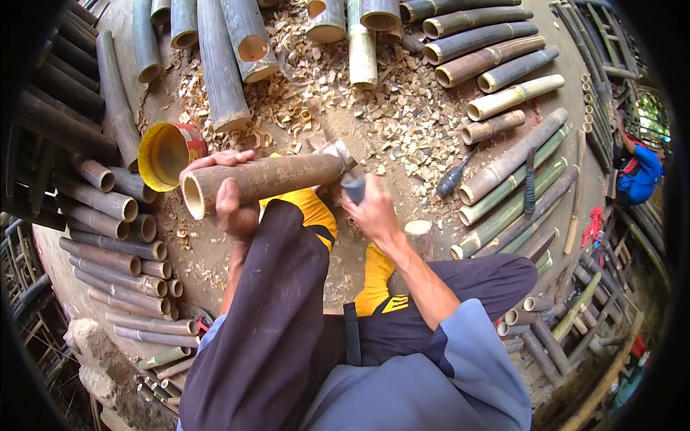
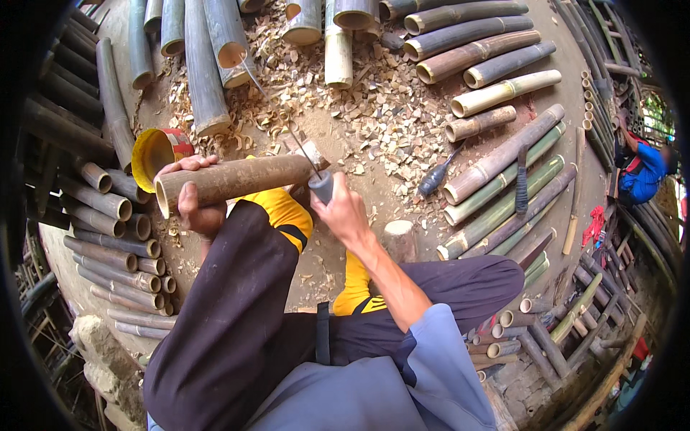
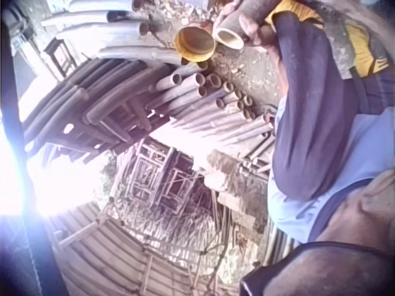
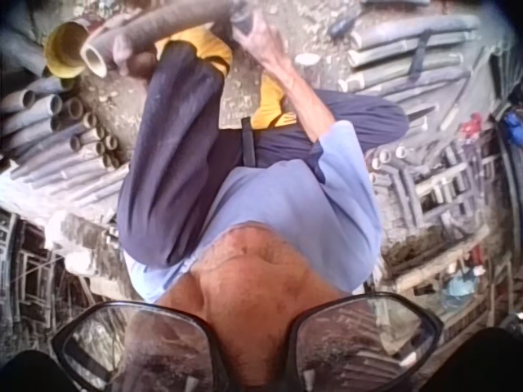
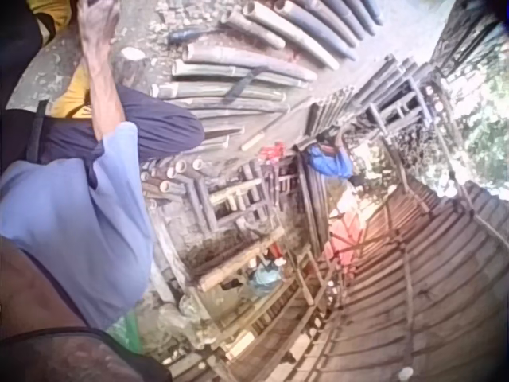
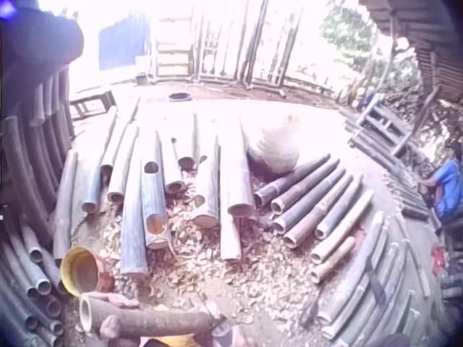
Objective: The person measures and cuts bamboo poles. They use a saw to cut a section of bamboo, a tape measure and a knife to mark it, and then use a large blade and a piece of wood to hammer out a hole in the bamboo pole.
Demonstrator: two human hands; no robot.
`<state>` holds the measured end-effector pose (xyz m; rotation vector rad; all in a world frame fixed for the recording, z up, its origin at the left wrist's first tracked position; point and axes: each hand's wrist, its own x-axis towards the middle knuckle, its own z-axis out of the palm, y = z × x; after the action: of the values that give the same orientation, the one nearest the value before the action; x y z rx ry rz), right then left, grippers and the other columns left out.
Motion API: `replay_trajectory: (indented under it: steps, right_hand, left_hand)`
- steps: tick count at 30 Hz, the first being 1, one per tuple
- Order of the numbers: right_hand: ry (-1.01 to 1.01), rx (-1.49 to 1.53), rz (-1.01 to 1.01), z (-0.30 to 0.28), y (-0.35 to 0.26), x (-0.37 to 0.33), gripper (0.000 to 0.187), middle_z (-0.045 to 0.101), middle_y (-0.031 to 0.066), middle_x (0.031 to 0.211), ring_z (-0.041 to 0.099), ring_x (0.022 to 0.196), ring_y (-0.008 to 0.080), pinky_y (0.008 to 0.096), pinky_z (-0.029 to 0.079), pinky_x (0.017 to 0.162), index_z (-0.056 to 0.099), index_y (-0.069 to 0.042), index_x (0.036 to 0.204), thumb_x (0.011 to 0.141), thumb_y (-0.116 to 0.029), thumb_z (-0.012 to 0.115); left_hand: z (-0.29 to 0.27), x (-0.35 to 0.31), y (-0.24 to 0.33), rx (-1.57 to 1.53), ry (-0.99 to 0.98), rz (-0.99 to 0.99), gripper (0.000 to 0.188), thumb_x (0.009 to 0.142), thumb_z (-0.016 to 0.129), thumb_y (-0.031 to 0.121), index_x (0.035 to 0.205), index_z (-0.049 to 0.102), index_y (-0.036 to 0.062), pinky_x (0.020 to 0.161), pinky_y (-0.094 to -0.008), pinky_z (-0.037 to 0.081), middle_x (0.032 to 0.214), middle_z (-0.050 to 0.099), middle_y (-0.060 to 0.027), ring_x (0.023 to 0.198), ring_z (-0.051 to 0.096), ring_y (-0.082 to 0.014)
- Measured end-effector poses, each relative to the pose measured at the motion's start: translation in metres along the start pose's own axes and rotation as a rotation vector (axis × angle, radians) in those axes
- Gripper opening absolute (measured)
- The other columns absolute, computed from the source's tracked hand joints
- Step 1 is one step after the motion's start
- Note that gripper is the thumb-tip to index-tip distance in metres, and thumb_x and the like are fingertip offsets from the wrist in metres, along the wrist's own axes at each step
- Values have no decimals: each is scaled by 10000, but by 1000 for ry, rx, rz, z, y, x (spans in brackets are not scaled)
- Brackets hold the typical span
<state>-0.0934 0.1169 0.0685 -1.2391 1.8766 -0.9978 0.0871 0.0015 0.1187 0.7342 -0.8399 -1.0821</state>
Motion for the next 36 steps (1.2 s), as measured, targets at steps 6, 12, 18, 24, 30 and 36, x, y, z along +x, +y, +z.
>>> replay_trajectory:
  steps: [6, 12, 18, 24, 30, 36]
  right_hand:
    - [-124, 51, 220, -16, -36, -7, 328, 648, 215, 737, 678, 713, 325, 398, 533, 578, 493, 25, 964, 795, -190, 676]
    - [-167, -116, 151, 5, 23, -1, 289, 618, 145, 668, 641, 615, 262, 352, 501, 536, 521, 11, 953, 783, -163, 675]
    - [-107, 217, 436, 3, 9, -25, 305, 608, 66, 629, 580, 477, 145, 298, 457, 453, 555, -2, 952, 785, -213, 698]
    - [-74, 223, 390, -17, -11, -20, 305, 600, 69, 619, 578, 502, 127, 282, 450, 457, 527, -1, 942, 799, -206, 702]
    - [38, 18, 122, -33, -36, -19, 347, 612, 111, 722, 621, 617, 213, 333, 484, 555, 477, -15, 1030, 797, -167, 684]
    - [-75, -13, 177, -22, -23, -25, 413, 637, 182, 791, 666, 715, 340, 392, 513, 584, 452, -19, 1098, 812, -212, 680]
  left_hand:
    - [-22, 1, 0, -68, -95, 21, 493, 689, 590, 193, 1120, 408, 37, 841, -453, 478, 898, 529, -138, 859, 547, -275]
    - [-8, 2, -9, 257, -231, -76, 634, 682, 702, 197, 1199, 384, 16, 925, -396, 433, 1033, 540, -136, 969, 540, -258]
    - [-7, -14, -64, 346, -334, -671, 807, 654, 809, 148, 1288, 327, 17, 881, -306, 454, 1138, 510, -121, 1035, 528, -183]
    - [-62, 18, -18, 823, -369, -561, 698, 585, 754, 91, 1233, 512, -1, 815, -304, 496, 1113, 562, -152, 956, 588, -227]
    - [23, 54, 44, 448, -55, 55, 457, 705, 700, 145, 1095, 537, -29, 783, -338, 527, 982, 591, -144, 867, 620, -237]
    - [22, 28, 20, 75, 57, -27, 366, 750, 556, 116, 1064, 443, -32, 701, -389, 519, 845, 537, -139, 732, 587, -238]
